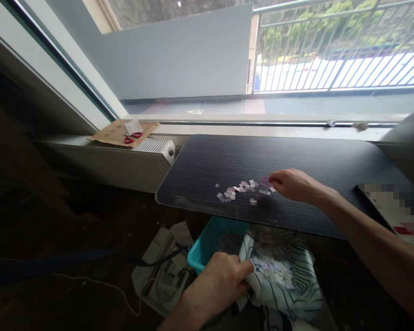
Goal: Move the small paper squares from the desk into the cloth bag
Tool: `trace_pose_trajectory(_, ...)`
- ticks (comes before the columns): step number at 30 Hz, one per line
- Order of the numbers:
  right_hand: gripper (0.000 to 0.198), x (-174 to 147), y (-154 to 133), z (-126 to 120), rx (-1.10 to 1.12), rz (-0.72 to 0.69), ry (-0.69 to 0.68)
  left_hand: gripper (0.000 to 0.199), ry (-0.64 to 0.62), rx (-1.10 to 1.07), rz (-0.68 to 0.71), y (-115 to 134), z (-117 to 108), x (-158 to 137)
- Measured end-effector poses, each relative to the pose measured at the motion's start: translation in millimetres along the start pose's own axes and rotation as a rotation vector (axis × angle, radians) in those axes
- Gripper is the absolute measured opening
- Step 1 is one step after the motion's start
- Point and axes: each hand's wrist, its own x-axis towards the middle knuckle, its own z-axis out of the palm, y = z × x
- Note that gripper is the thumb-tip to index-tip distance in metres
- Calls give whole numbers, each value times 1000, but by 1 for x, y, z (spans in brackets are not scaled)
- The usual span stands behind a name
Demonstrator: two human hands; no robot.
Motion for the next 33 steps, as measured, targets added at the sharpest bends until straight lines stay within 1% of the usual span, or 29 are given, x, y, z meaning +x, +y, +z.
trace_pose_trajectory(3,35,-1,-1,-2,47,-41,11,8,-1,2,9,0,0,1)
trace_pose_trajectory(5,35,0,-2,-3,51,-54,-4,8,-3,4,18,1,-1,3)
trace_pose_trajectory(10,35,3,-1,-5,-42,31,-23,8,-14,-8,29,1,-2,5)
trace_pose_trajectory(13,35,5,-4,-6,17,-29,-16,9,-7,-6,28,1,0,5)
trace_pose_trajectory(15,34,7,-8,-6,25,-70,-38,9,4,4,24,1,1,5)
trace_pose_trajectory(16,34,7,-11,-7,3,-67,-51,9,11,9,24,1,2,5)
trace_pose_trajectory(20,34,6,-12,-11,-95,23,-66,8,25,15,34,1,1,4)
trace_pose_trajectory(26,33,1,-1,-15,-110,58,-84,9,47,11,46,0,1,4)
trace_pose_trajectory(29,30,0,6,-16,-61,40,-118,8,56,14,49,0,2,5)
trace_pose_trajectory(31,32,-1,8,-15,-40,39,-91,8,47,18,48,0,2,5)
trace_pose_trajectory(33,34,-2,8,-14,-65,56,-57,9,39,19,49,0,2,6)
